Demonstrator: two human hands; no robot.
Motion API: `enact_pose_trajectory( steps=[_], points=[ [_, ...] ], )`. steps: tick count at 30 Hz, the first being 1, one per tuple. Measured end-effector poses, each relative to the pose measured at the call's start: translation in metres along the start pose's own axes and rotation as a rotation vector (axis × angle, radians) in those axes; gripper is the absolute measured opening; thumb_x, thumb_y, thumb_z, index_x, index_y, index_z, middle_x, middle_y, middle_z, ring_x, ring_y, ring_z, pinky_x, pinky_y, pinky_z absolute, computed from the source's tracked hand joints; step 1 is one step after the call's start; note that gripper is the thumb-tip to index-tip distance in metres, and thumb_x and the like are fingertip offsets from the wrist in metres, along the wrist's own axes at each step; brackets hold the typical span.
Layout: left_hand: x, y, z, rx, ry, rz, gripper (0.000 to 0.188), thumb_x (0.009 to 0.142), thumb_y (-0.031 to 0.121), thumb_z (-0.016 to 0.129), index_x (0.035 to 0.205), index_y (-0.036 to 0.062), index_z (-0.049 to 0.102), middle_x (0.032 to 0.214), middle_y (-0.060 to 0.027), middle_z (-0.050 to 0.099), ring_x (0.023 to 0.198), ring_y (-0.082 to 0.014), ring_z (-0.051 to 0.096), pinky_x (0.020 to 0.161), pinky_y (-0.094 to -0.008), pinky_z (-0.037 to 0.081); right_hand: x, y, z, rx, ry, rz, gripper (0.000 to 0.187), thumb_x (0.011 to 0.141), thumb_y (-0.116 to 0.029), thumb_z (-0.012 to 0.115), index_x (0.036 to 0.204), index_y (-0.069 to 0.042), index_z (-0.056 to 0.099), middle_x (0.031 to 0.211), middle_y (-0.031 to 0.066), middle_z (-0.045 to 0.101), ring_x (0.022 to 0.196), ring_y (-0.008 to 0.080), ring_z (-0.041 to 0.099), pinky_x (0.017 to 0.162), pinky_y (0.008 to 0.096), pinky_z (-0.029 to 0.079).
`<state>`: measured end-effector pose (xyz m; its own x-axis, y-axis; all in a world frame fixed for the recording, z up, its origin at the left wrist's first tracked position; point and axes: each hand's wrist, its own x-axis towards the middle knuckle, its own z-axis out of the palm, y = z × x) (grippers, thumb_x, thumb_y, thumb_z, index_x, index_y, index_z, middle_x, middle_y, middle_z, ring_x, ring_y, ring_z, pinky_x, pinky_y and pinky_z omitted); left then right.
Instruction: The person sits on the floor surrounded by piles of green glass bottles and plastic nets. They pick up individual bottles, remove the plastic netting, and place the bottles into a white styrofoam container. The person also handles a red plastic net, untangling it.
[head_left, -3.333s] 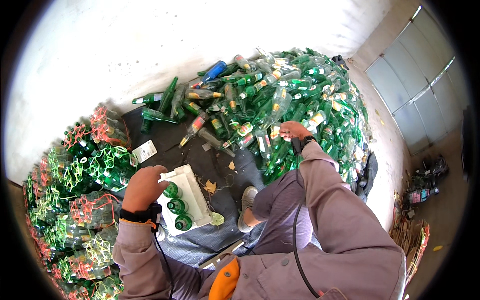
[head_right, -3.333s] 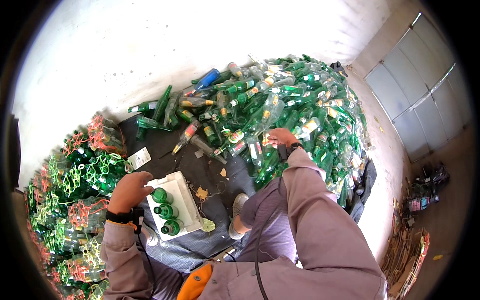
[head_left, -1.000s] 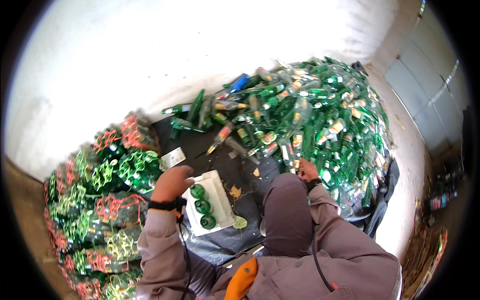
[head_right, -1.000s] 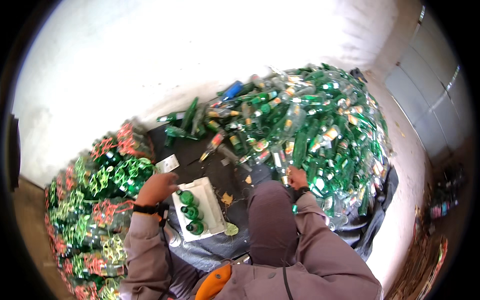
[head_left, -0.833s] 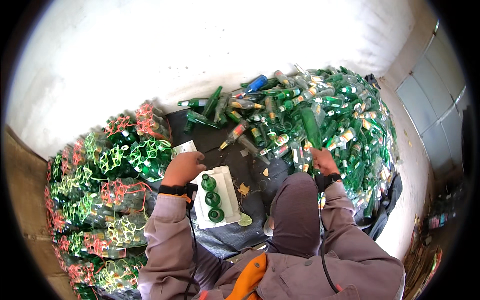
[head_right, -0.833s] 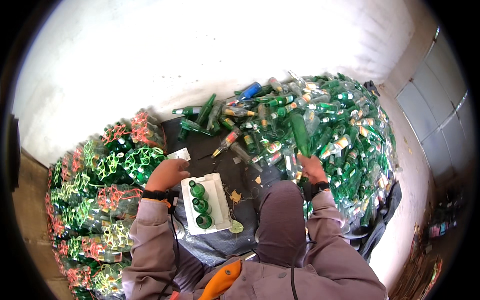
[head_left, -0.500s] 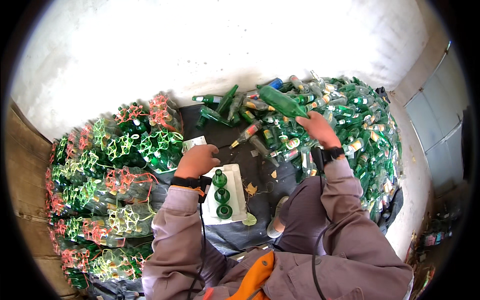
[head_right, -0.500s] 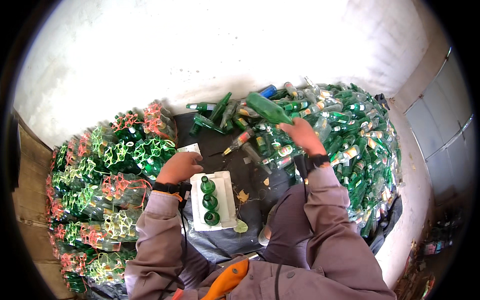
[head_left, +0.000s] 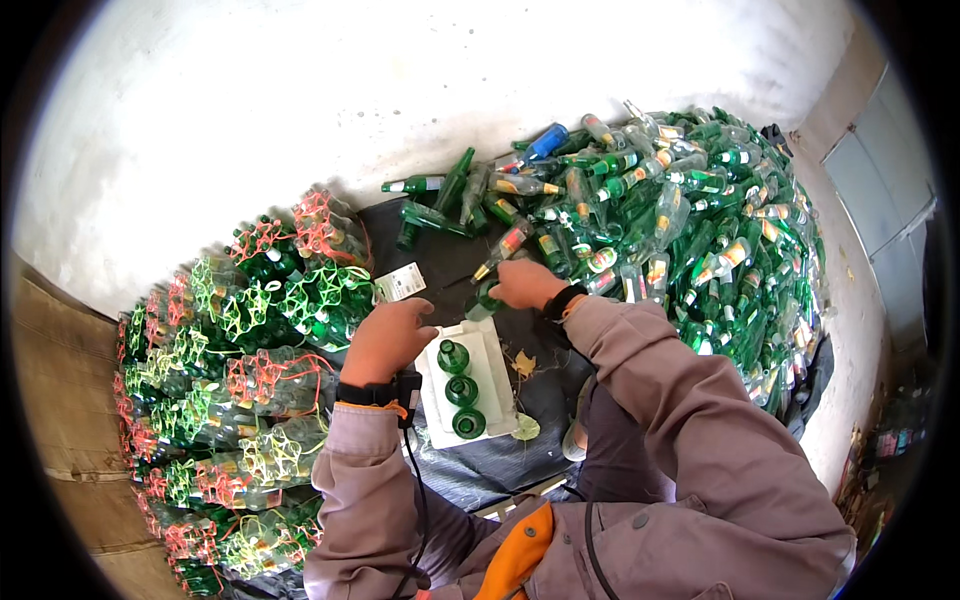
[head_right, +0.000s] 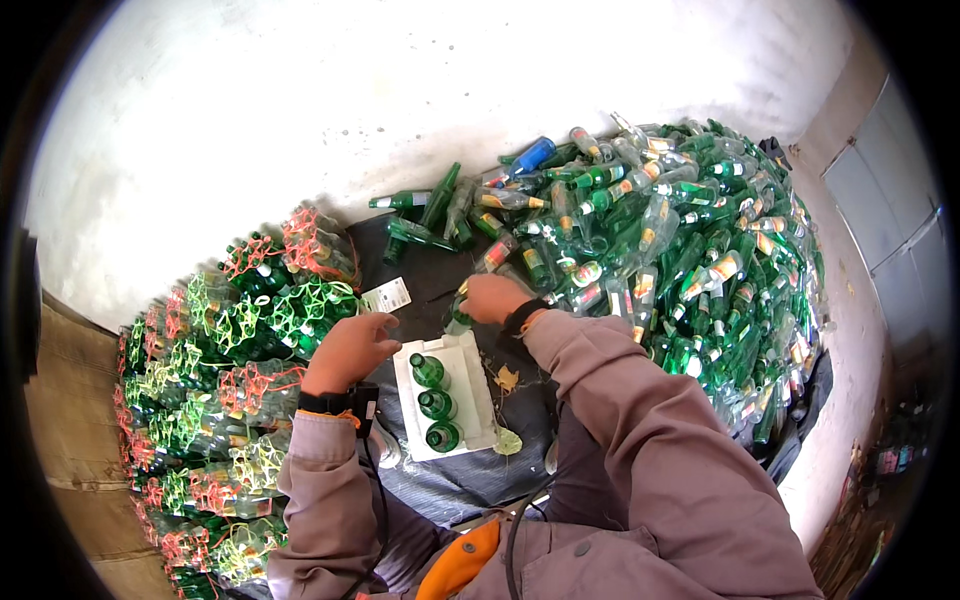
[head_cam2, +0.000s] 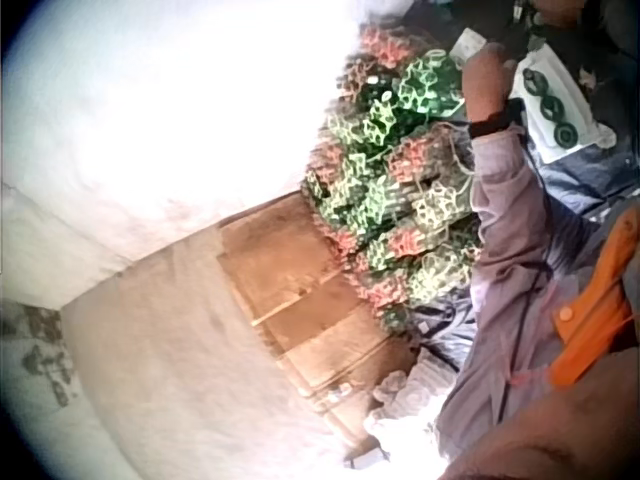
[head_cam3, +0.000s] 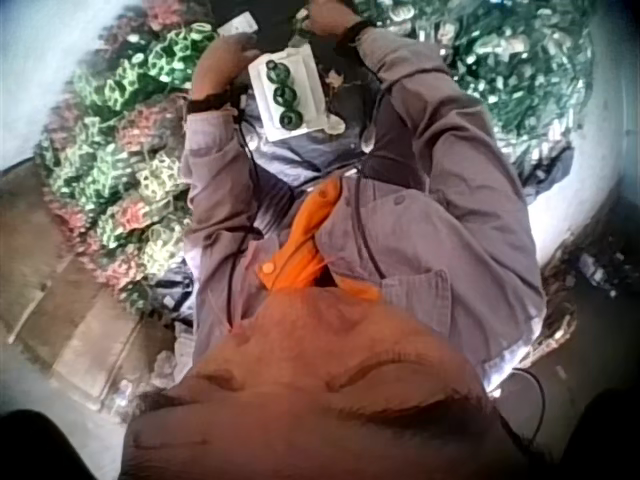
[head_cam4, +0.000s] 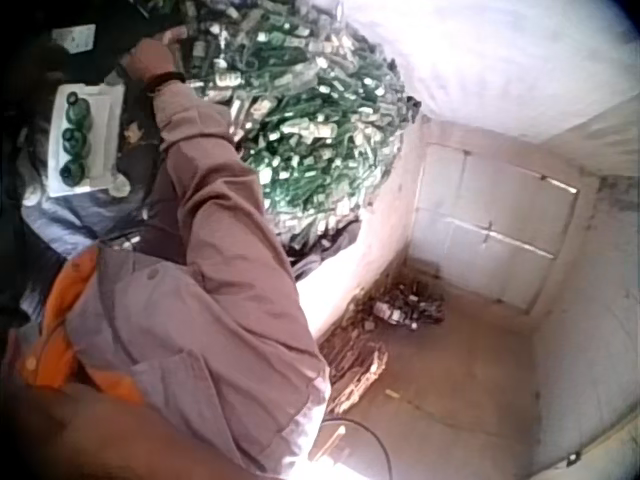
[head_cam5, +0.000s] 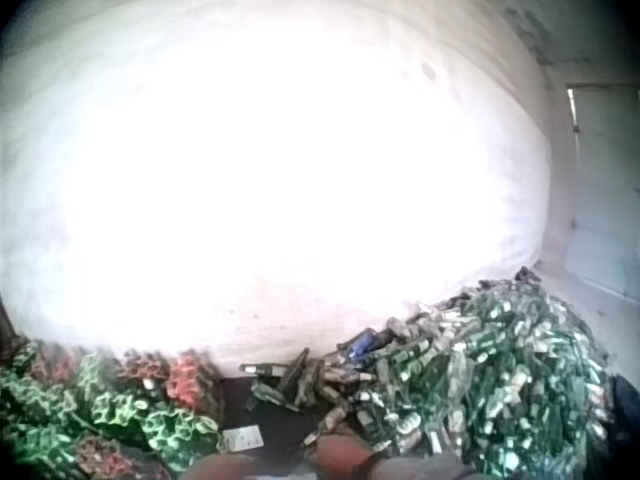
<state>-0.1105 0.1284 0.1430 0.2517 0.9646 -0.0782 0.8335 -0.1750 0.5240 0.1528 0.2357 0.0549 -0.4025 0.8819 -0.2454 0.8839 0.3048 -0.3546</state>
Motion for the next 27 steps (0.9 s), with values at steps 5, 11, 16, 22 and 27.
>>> enact_pose_trajectory(
  steps=[5,11,16,22,27],
  points=[
    [0.000,0.001,0.004,0.034,-0.023,0.008,0.040,0.083,0.025,0.078,0.117,0.0055,0.073,0.096,-0.0179,0.075,0.091,-0.0356,0.072,0.082,-0.0434,0.057,-0.008,-0.021,0.035,-0.084,0.006,-0.110,0.030,0.087,-0.029,0.071,0.099,-0.001,0.072,0.096,0.0227,0.075,0.088,0.0410,0.073,0.076,0.0496,0.059],
    [-0.001,0.006,0.004,0.005,-0.040,-0.004,0.038,0.082,0.025,0.075,0.116,0.0054,0.074,0.101,-0.0184,0.076,0.096,-0.0362,0.072,0.086,-0.0444,0.057,-0.008,-0.041,0.052,0.021,0.122,-0.216,0.025,0.091,-0.024,0.070,0.102,-0.002,0.064,0.093,0.0203,0.073,0.090,0.0411,0.072,0.078,0.0509,0.057],
    [-0.004,0.006,0.004,-0.007,-0.040,-0.012,0.038,0.082,0.024,0.073,0.115,0.0052,0.074,0.104,-0.0181,0.076,0.098,-0.0364,0.072,0.088,-0.0447,0.057,0.000,-0.049,0.050,0.049,0.103,-0.285,0.025,0.092,-0.022,0.069,0.104,-0.002,0.062,0.093,0.0220,0.072,0.091,0.0425,0.071,0.078,0.0523,0.056],
    [-0.007,0.004,0.002,0.004,-0.029,0.002,0.037,0.083,0.024,0.073,0.115,0.0053,0.074,0.106,-0.0174,0.076,0.099,-0.0364,0.072,0.088,-0.0452,0.056,0.005,-0.052,0.045,0.103,0.127,-0.320,0.025,0.092,-0.022,0.071,0.101,-0.001,0.062,0.091,0.0237,0.071,0.090,0.0439,0.069,0.078,0.0534,0.055],
    [-0.010,-0.006,0.006,0.021,0.029,0.059,0.038,0.083,0.024,0.076,0.115,0.0053,0.073,0.095,-0.0185,0.075,0.090,-0.0357,0.073,0.082,-0.0429,0.057,0.005,-0.062,0.047,0.106,0.145,-0.382,0.025,0.091,-0.022,0.072,0.099,-0.001,0.061,0.089,0.0243,0.070,0.089,0.0453,0.069,0.077,0.0546,0.054]
  ],
)
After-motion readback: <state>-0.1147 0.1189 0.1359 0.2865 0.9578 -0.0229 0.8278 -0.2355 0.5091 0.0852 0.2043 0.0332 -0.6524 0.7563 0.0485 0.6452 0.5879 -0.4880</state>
